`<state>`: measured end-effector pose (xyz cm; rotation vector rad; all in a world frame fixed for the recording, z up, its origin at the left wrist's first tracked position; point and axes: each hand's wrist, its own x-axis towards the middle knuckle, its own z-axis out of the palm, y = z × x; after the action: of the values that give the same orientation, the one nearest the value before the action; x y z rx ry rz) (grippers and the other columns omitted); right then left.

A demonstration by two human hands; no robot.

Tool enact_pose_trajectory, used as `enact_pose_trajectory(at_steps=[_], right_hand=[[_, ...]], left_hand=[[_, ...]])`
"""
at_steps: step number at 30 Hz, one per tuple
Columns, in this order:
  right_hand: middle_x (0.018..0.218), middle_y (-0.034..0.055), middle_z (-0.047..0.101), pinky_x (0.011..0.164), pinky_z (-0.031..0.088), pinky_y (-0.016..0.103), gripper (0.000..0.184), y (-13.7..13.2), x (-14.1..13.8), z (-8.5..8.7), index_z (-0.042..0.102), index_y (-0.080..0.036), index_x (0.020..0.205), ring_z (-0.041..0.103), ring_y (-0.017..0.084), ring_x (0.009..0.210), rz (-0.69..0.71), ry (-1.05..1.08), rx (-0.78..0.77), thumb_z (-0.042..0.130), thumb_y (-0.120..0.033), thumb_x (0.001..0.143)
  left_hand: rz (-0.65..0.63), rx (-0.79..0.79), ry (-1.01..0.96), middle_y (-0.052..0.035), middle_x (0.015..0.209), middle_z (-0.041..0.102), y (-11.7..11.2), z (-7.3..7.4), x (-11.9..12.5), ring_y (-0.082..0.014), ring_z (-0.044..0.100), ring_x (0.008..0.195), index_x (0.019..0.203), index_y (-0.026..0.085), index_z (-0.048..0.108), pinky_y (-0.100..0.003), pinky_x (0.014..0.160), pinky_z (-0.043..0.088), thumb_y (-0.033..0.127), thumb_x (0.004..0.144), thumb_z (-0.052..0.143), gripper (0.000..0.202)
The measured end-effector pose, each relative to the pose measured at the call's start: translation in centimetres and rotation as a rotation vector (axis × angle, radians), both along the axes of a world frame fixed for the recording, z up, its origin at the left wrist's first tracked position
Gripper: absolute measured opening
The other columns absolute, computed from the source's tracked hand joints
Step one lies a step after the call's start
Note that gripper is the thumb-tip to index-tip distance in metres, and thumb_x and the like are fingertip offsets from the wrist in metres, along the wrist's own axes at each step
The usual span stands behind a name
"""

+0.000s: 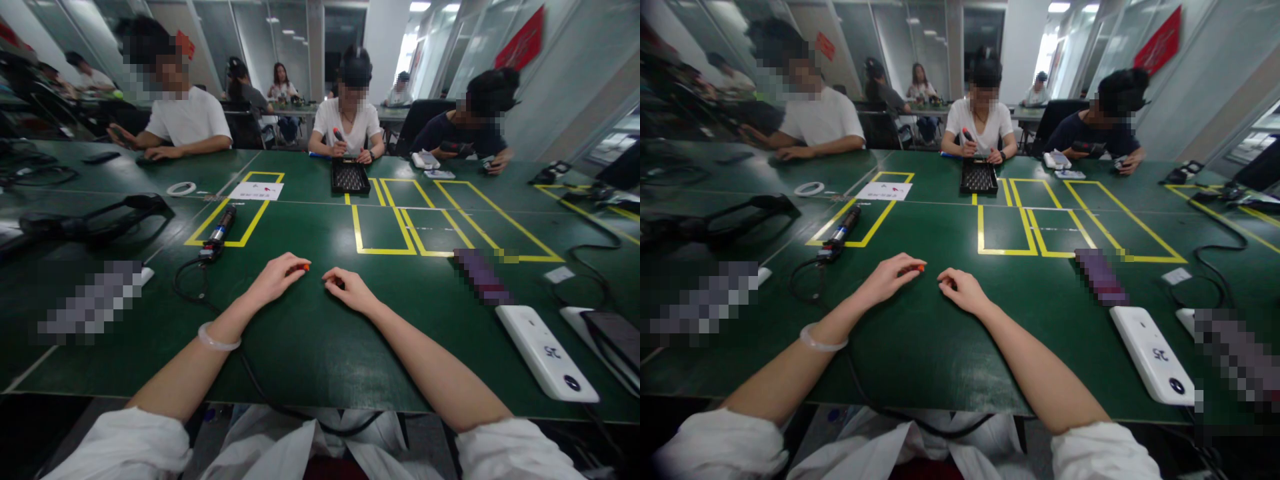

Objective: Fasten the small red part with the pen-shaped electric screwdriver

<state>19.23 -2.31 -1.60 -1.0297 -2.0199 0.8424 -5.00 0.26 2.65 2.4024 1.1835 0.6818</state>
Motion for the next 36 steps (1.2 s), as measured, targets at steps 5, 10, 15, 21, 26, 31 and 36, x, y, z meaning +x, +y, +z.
enact_pose_trajectory(at_steps=[5, 10, 15, 21, 26, 31, 36], right_hand=[[0.082, 0.0006, 0.064, 0.071, 0.046, 0.025, 0.018, -0.2, -0.2, -0.2, 0.059, -0.018, 0.102, 0.059, 0.013, 0.072, 0.077, 0.065, -0.058, 0.059, -0.029, 0.087], [0.080, 0.0004, 0.062, 0.069, 0.045, 0.025, 0.014, -0.2, -0.5, -0.1, 0.059, -0.018, 0.089, 0.058, 0.013, 0.072, 0.093, 0.084, -0.083, 0.061, -0.032, 0.087], [0.071, -0.0021, 0.058, 0.061, 0.040, 0.023, 0.018, -0.2, -0.5, 0.0, 0.059, -0.017, 0.086, 0.051, 0.011, 0.063, 0.057, 0.105, -0.120, 0.058, -0.034, 0.088], [0.075, -0.0011, 0.061, 0.062, 0.040, 0.023, 0.019, -0.2, -0.5, 0.2, 0.058, -0.016, 0.093, 0.052, 0.011, 0.064, 0.044, 0.139, -0.155, 0.057, -0.034, 0.088], [0.080, -0.0001, 0.063, 0.066, 0.043, 0.024, 0.021, -0.2, -0.5, 0.1, 0.058, -0.017, 0.098, 0.055, 0.011, 0.069, 0.066, 0.160, -0.177, 0.060, -0.034, 0.087], [0.078, 0.0000, 0.063, 0.064, 0.043, 0.023, 0.022, 0.1, -0.4, 0.0, 0.059, -0.016, 0.095, 0.055, 0.011, 0.067, 0.055, 0.185, -0.220, 0.060, -0.037, 0.087], [0.077, 0.0017, 0.066, 0.065, 0.044, 0.024, 0.027, 0.2, -0.4, -0.1, 0.060, -0.016, 0.092, 0.058, 0.012, 0.068, 0.075, 0.196, -0.253, 0.056, -0.042, 0.090]], left_hand=[[-0.142, -0.217, -0.101, -0.0027, 0.094, 0.063, -1.9, -0.6, 2.6, -0.0142, 0.061, 0.083, 0.116, 0.021, 0.057, -0.027, 0.076, 0.048, 0.031, 0.089, 0.054, 0.028], [-0.172, -0.303, -0.144, -0.0017, 0.093, 0.063, -2.3, -0.5, 2.9, -0.0135, 0.061, 0.083, 0.106, 0.020, 0.055, -0.027, 0.078, 0.049, 0.029, 0.088, 0.056, 0.020], [-0.136, -0.234, -0.078, -0.0018, 0.092, 0.063, -2.7, -0.2, 3.3, -0.0145, 0.062, 0.084, 0.103, 0.020, 0.055, -0.027, 0.078, 0.049, 0.030, 0.087, 0.057, 0.019], [-0.102, -0.149, -0.027, -0.0015, 0.092, 0.065, -2.8, -0.1, 3.3, -0.0157, 0.063, 0.086, 0.098, 0.020, 0.057, -0.028, 0.079, 0.049, 0.035, 0.090, 0.054, 0.017], [-0.115, -0.193, -0.095, -0.0029, 0.100, 0.068, -2.8, -0.1, 3.2, -0.0165, 0.065, 0.092, 0.104, 0.022, 0.056, -0.029, 0.084, 0.050, 0.036, 0.093, 0.049, 0.020], [-0.100, -0.108, -0.006, -0.0031, 0.101, 0.068, -2.9, -0.3, 3.1, -0.0181, 0.066, 0.091, 0.112, 0.024, 0.053, -0.030, 0.081, 0.050, 0.038, 0.092, 0.051, 0.025], [-0.067, -0.015, 0.092, -0.0033, 0.097, 0.068, -2.9, -0.4, 3.2, -0.0192, 0.065, 0.090, 0.104, 0.022, 0.057, -0.031, 0.081, 0.048, 0.036, 0.094, 0.048, 0.019]])
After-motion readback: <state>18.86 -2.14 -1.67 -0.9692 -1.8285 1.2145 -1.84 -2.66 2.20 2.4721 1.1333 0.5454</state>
